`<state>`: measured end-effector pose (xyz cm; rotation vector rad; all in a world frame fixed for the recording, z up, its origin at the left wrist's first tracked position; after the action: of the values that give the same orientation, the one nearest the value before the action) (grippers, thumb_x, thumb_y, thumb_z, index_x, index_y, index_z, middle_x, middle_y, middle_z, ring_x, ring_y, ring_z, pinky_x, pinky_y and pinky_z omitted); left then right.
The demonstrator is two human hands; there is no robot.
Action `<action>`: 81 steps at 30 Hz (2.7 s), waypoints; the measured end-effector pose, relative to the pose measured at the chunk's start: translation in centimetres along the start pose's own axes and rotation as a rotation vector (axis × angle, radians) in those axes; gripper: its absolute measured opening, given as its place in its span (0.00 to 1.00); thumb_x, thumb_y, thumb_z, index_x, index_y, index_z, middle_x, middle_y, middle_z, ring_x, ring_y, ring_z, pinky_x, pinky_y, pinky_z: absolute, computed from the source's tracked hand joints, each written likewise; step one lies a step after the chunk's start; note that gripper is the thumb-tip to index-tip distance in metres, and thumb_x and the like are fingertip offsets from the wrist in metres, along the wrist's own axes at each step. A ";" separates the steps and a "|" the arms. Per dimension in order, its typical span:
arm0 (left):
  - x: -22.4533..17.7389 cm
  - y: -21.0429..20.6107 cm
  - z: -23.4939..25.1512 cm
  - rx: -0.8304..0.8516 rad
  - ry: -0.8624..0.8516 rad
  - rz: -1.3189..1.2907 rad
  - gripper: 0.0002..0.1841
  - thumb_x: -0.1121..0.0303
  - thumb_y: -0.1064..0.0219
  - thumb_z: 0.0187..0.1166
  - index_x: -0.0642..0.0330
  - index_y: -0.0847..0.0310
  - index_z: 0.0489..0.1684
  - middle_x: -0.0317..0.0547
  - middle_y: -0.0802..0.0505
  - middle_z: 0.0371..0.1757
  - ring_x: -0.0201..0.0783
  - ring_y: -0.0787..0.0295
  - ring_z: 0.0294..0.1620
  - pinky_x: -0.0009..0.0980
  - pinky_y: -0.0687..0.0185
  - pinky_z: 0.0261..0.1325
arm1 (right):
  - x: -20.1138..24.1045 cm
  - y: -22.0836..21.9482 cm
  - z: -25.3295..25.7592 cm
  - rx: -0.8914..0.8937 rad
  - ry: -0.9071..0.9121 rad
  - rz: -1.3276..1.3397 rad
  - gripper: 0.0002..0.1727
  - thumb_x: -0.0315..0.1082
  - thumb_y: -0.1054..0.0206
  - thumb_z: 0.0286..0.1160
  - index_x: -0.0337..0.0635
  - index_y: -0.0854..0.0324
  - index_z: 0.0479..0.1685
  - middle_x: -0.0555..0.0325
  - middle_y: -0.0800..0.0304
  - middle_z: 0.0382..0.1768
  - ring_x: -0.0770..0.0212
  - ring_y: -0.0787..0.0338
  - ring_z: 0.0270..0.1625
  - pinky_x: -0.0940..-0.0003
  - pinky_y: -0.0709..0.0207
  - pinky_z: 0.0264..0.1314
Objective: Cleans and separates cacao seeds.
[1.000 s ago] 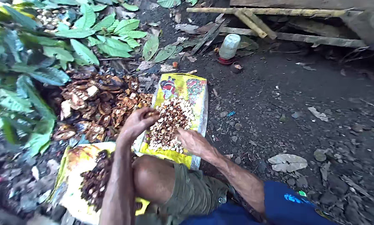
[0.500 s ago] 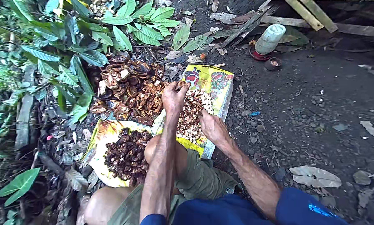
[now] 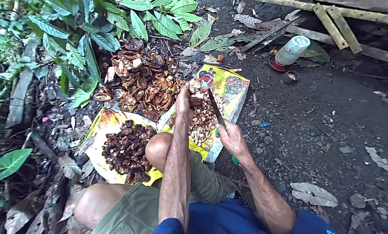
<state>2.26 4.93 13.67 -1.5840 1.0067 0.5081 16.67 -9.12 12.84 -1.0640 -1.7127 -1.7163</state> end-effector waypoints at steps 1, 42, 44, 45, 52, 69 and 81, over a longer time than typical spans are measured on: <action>0.0 0.0 -0.1 0.019 -0.020 -0.022 0.31 0.47 0.64 0.94 0.56 0.20 0.71 0.56 0.06 0.48 0.43 0.11 0.28 0.35 0.17 0.24 | 0.2 0.2 0.0 -0.019 0.011 0.003 0.18 0.42 0.48 0.92 0.45 0.13 0.57 0.61 0.14 0.25 0.69 0.18 0.22 0.67 0.22 0.29; -1.0 -0.1 -1.9 0.222 -0.187 -0.038 0.25 0.64 0.67 0.92 0.59 0.36 0.81 0.61 0.09 0.59 0.40 0.12 0.24 0.28 0.21 0.18 | 2.6 1.1 2.0 -0.068 0.291 -0.266 0.16 0.41 0.43 0.90 0.43 0.12 0.57 0.54 0.13 0.26 0.58 0.14 0.25 0.55 0.19 0.32; -0.8 0.0 -2.0 0.208 -0.167 -0.042 0.23 0.62 0.65 0.93 0.61 0.35 0.78 0.61 0.08 0.57 0.40 0.13 0.23 0.28 0.21 0.18 | 2.2 1.1 2.3 -0.076 0.313 -0.301 0.16 0.40 0.43 0.89 0.44 0.12 0.57 0.54 0.12 0.26 0.56 0.13 0.26 0.52 0.19 0.32; -0.8 0.1 -2.0 0.198 -0.157 -0.040 0.22 0.62 0.64 0.93 0.61 0.34 0.76 0.61 0.08 0.55 0.40 0.13 0.22 0.28 0.22 0.17 | 2.2 1.2 2.5 -0.078 0.324 -0.319 0.16 0.41 0.42 0.90 0.44 0.12 0.57 0.53 0.12 0.27 0.54 0.13 0.26 0.51 0.20 0.32; -0.5 0.9 -1.9 0.097 -0.132 -0.127 0.11 0.66 0.51 0.89 0.59 0.29 0.58 0.50 0.13 0.32 0.39 0.15 0.20 0.31 0.17 0.18 | 2.4 1.8 4.1 -0.105 0.393 -0.400 0.16 0.40 0.42 0.91 0.43 0.12 0.58 0.49 0.10 0.31 0.49 0.10 0.30 0.47 0.18 0.34; -1.0 0.6 -2.1 0.143 -0.177 0.141 0.26 0.63 0.63 0.91 0.57 0.22 0.75 0.48 0.12 0.36 0.38 0.17 0.24 0.33 0.18 0.24 | 3.4 0.9 4.2 -0.099 0.481 -0.439 0.15 0.38 0.43 0.91 0.42 0.12 0.57 0.48 0.08 0.35 0.48 0.07 0.35 0.47 0.16 0.37; -1.2 -0.3 -2.6 0.305 -0.270 0.130 0.43 0.37 0.83 0.87 0.55 0.27 0.71 0.48 0.09 0.45 0.38 0.16 0.24 0.31 0.18 0.21 | 3.9 0.7 4.6 -0.083 0.481 -0.419 0.14 0.38 0.43 0.91 0.40 0.15 0.55 0.47 0.11 0.30 0.48 0.10 0.30 0.47 0.17 0.34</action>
<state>1.34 2.86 15.43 -1.1512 0.9336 0.6085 15.77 -3.99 15.93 -0.2794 -1.6246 -2.0974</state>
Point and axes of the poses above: each hand's wrist, its own z-axis towards the middle knuckle, its own y-axis out of the back of the hand, x = y × z, the point moved 6 cm from there along z, towards the middle knuckle
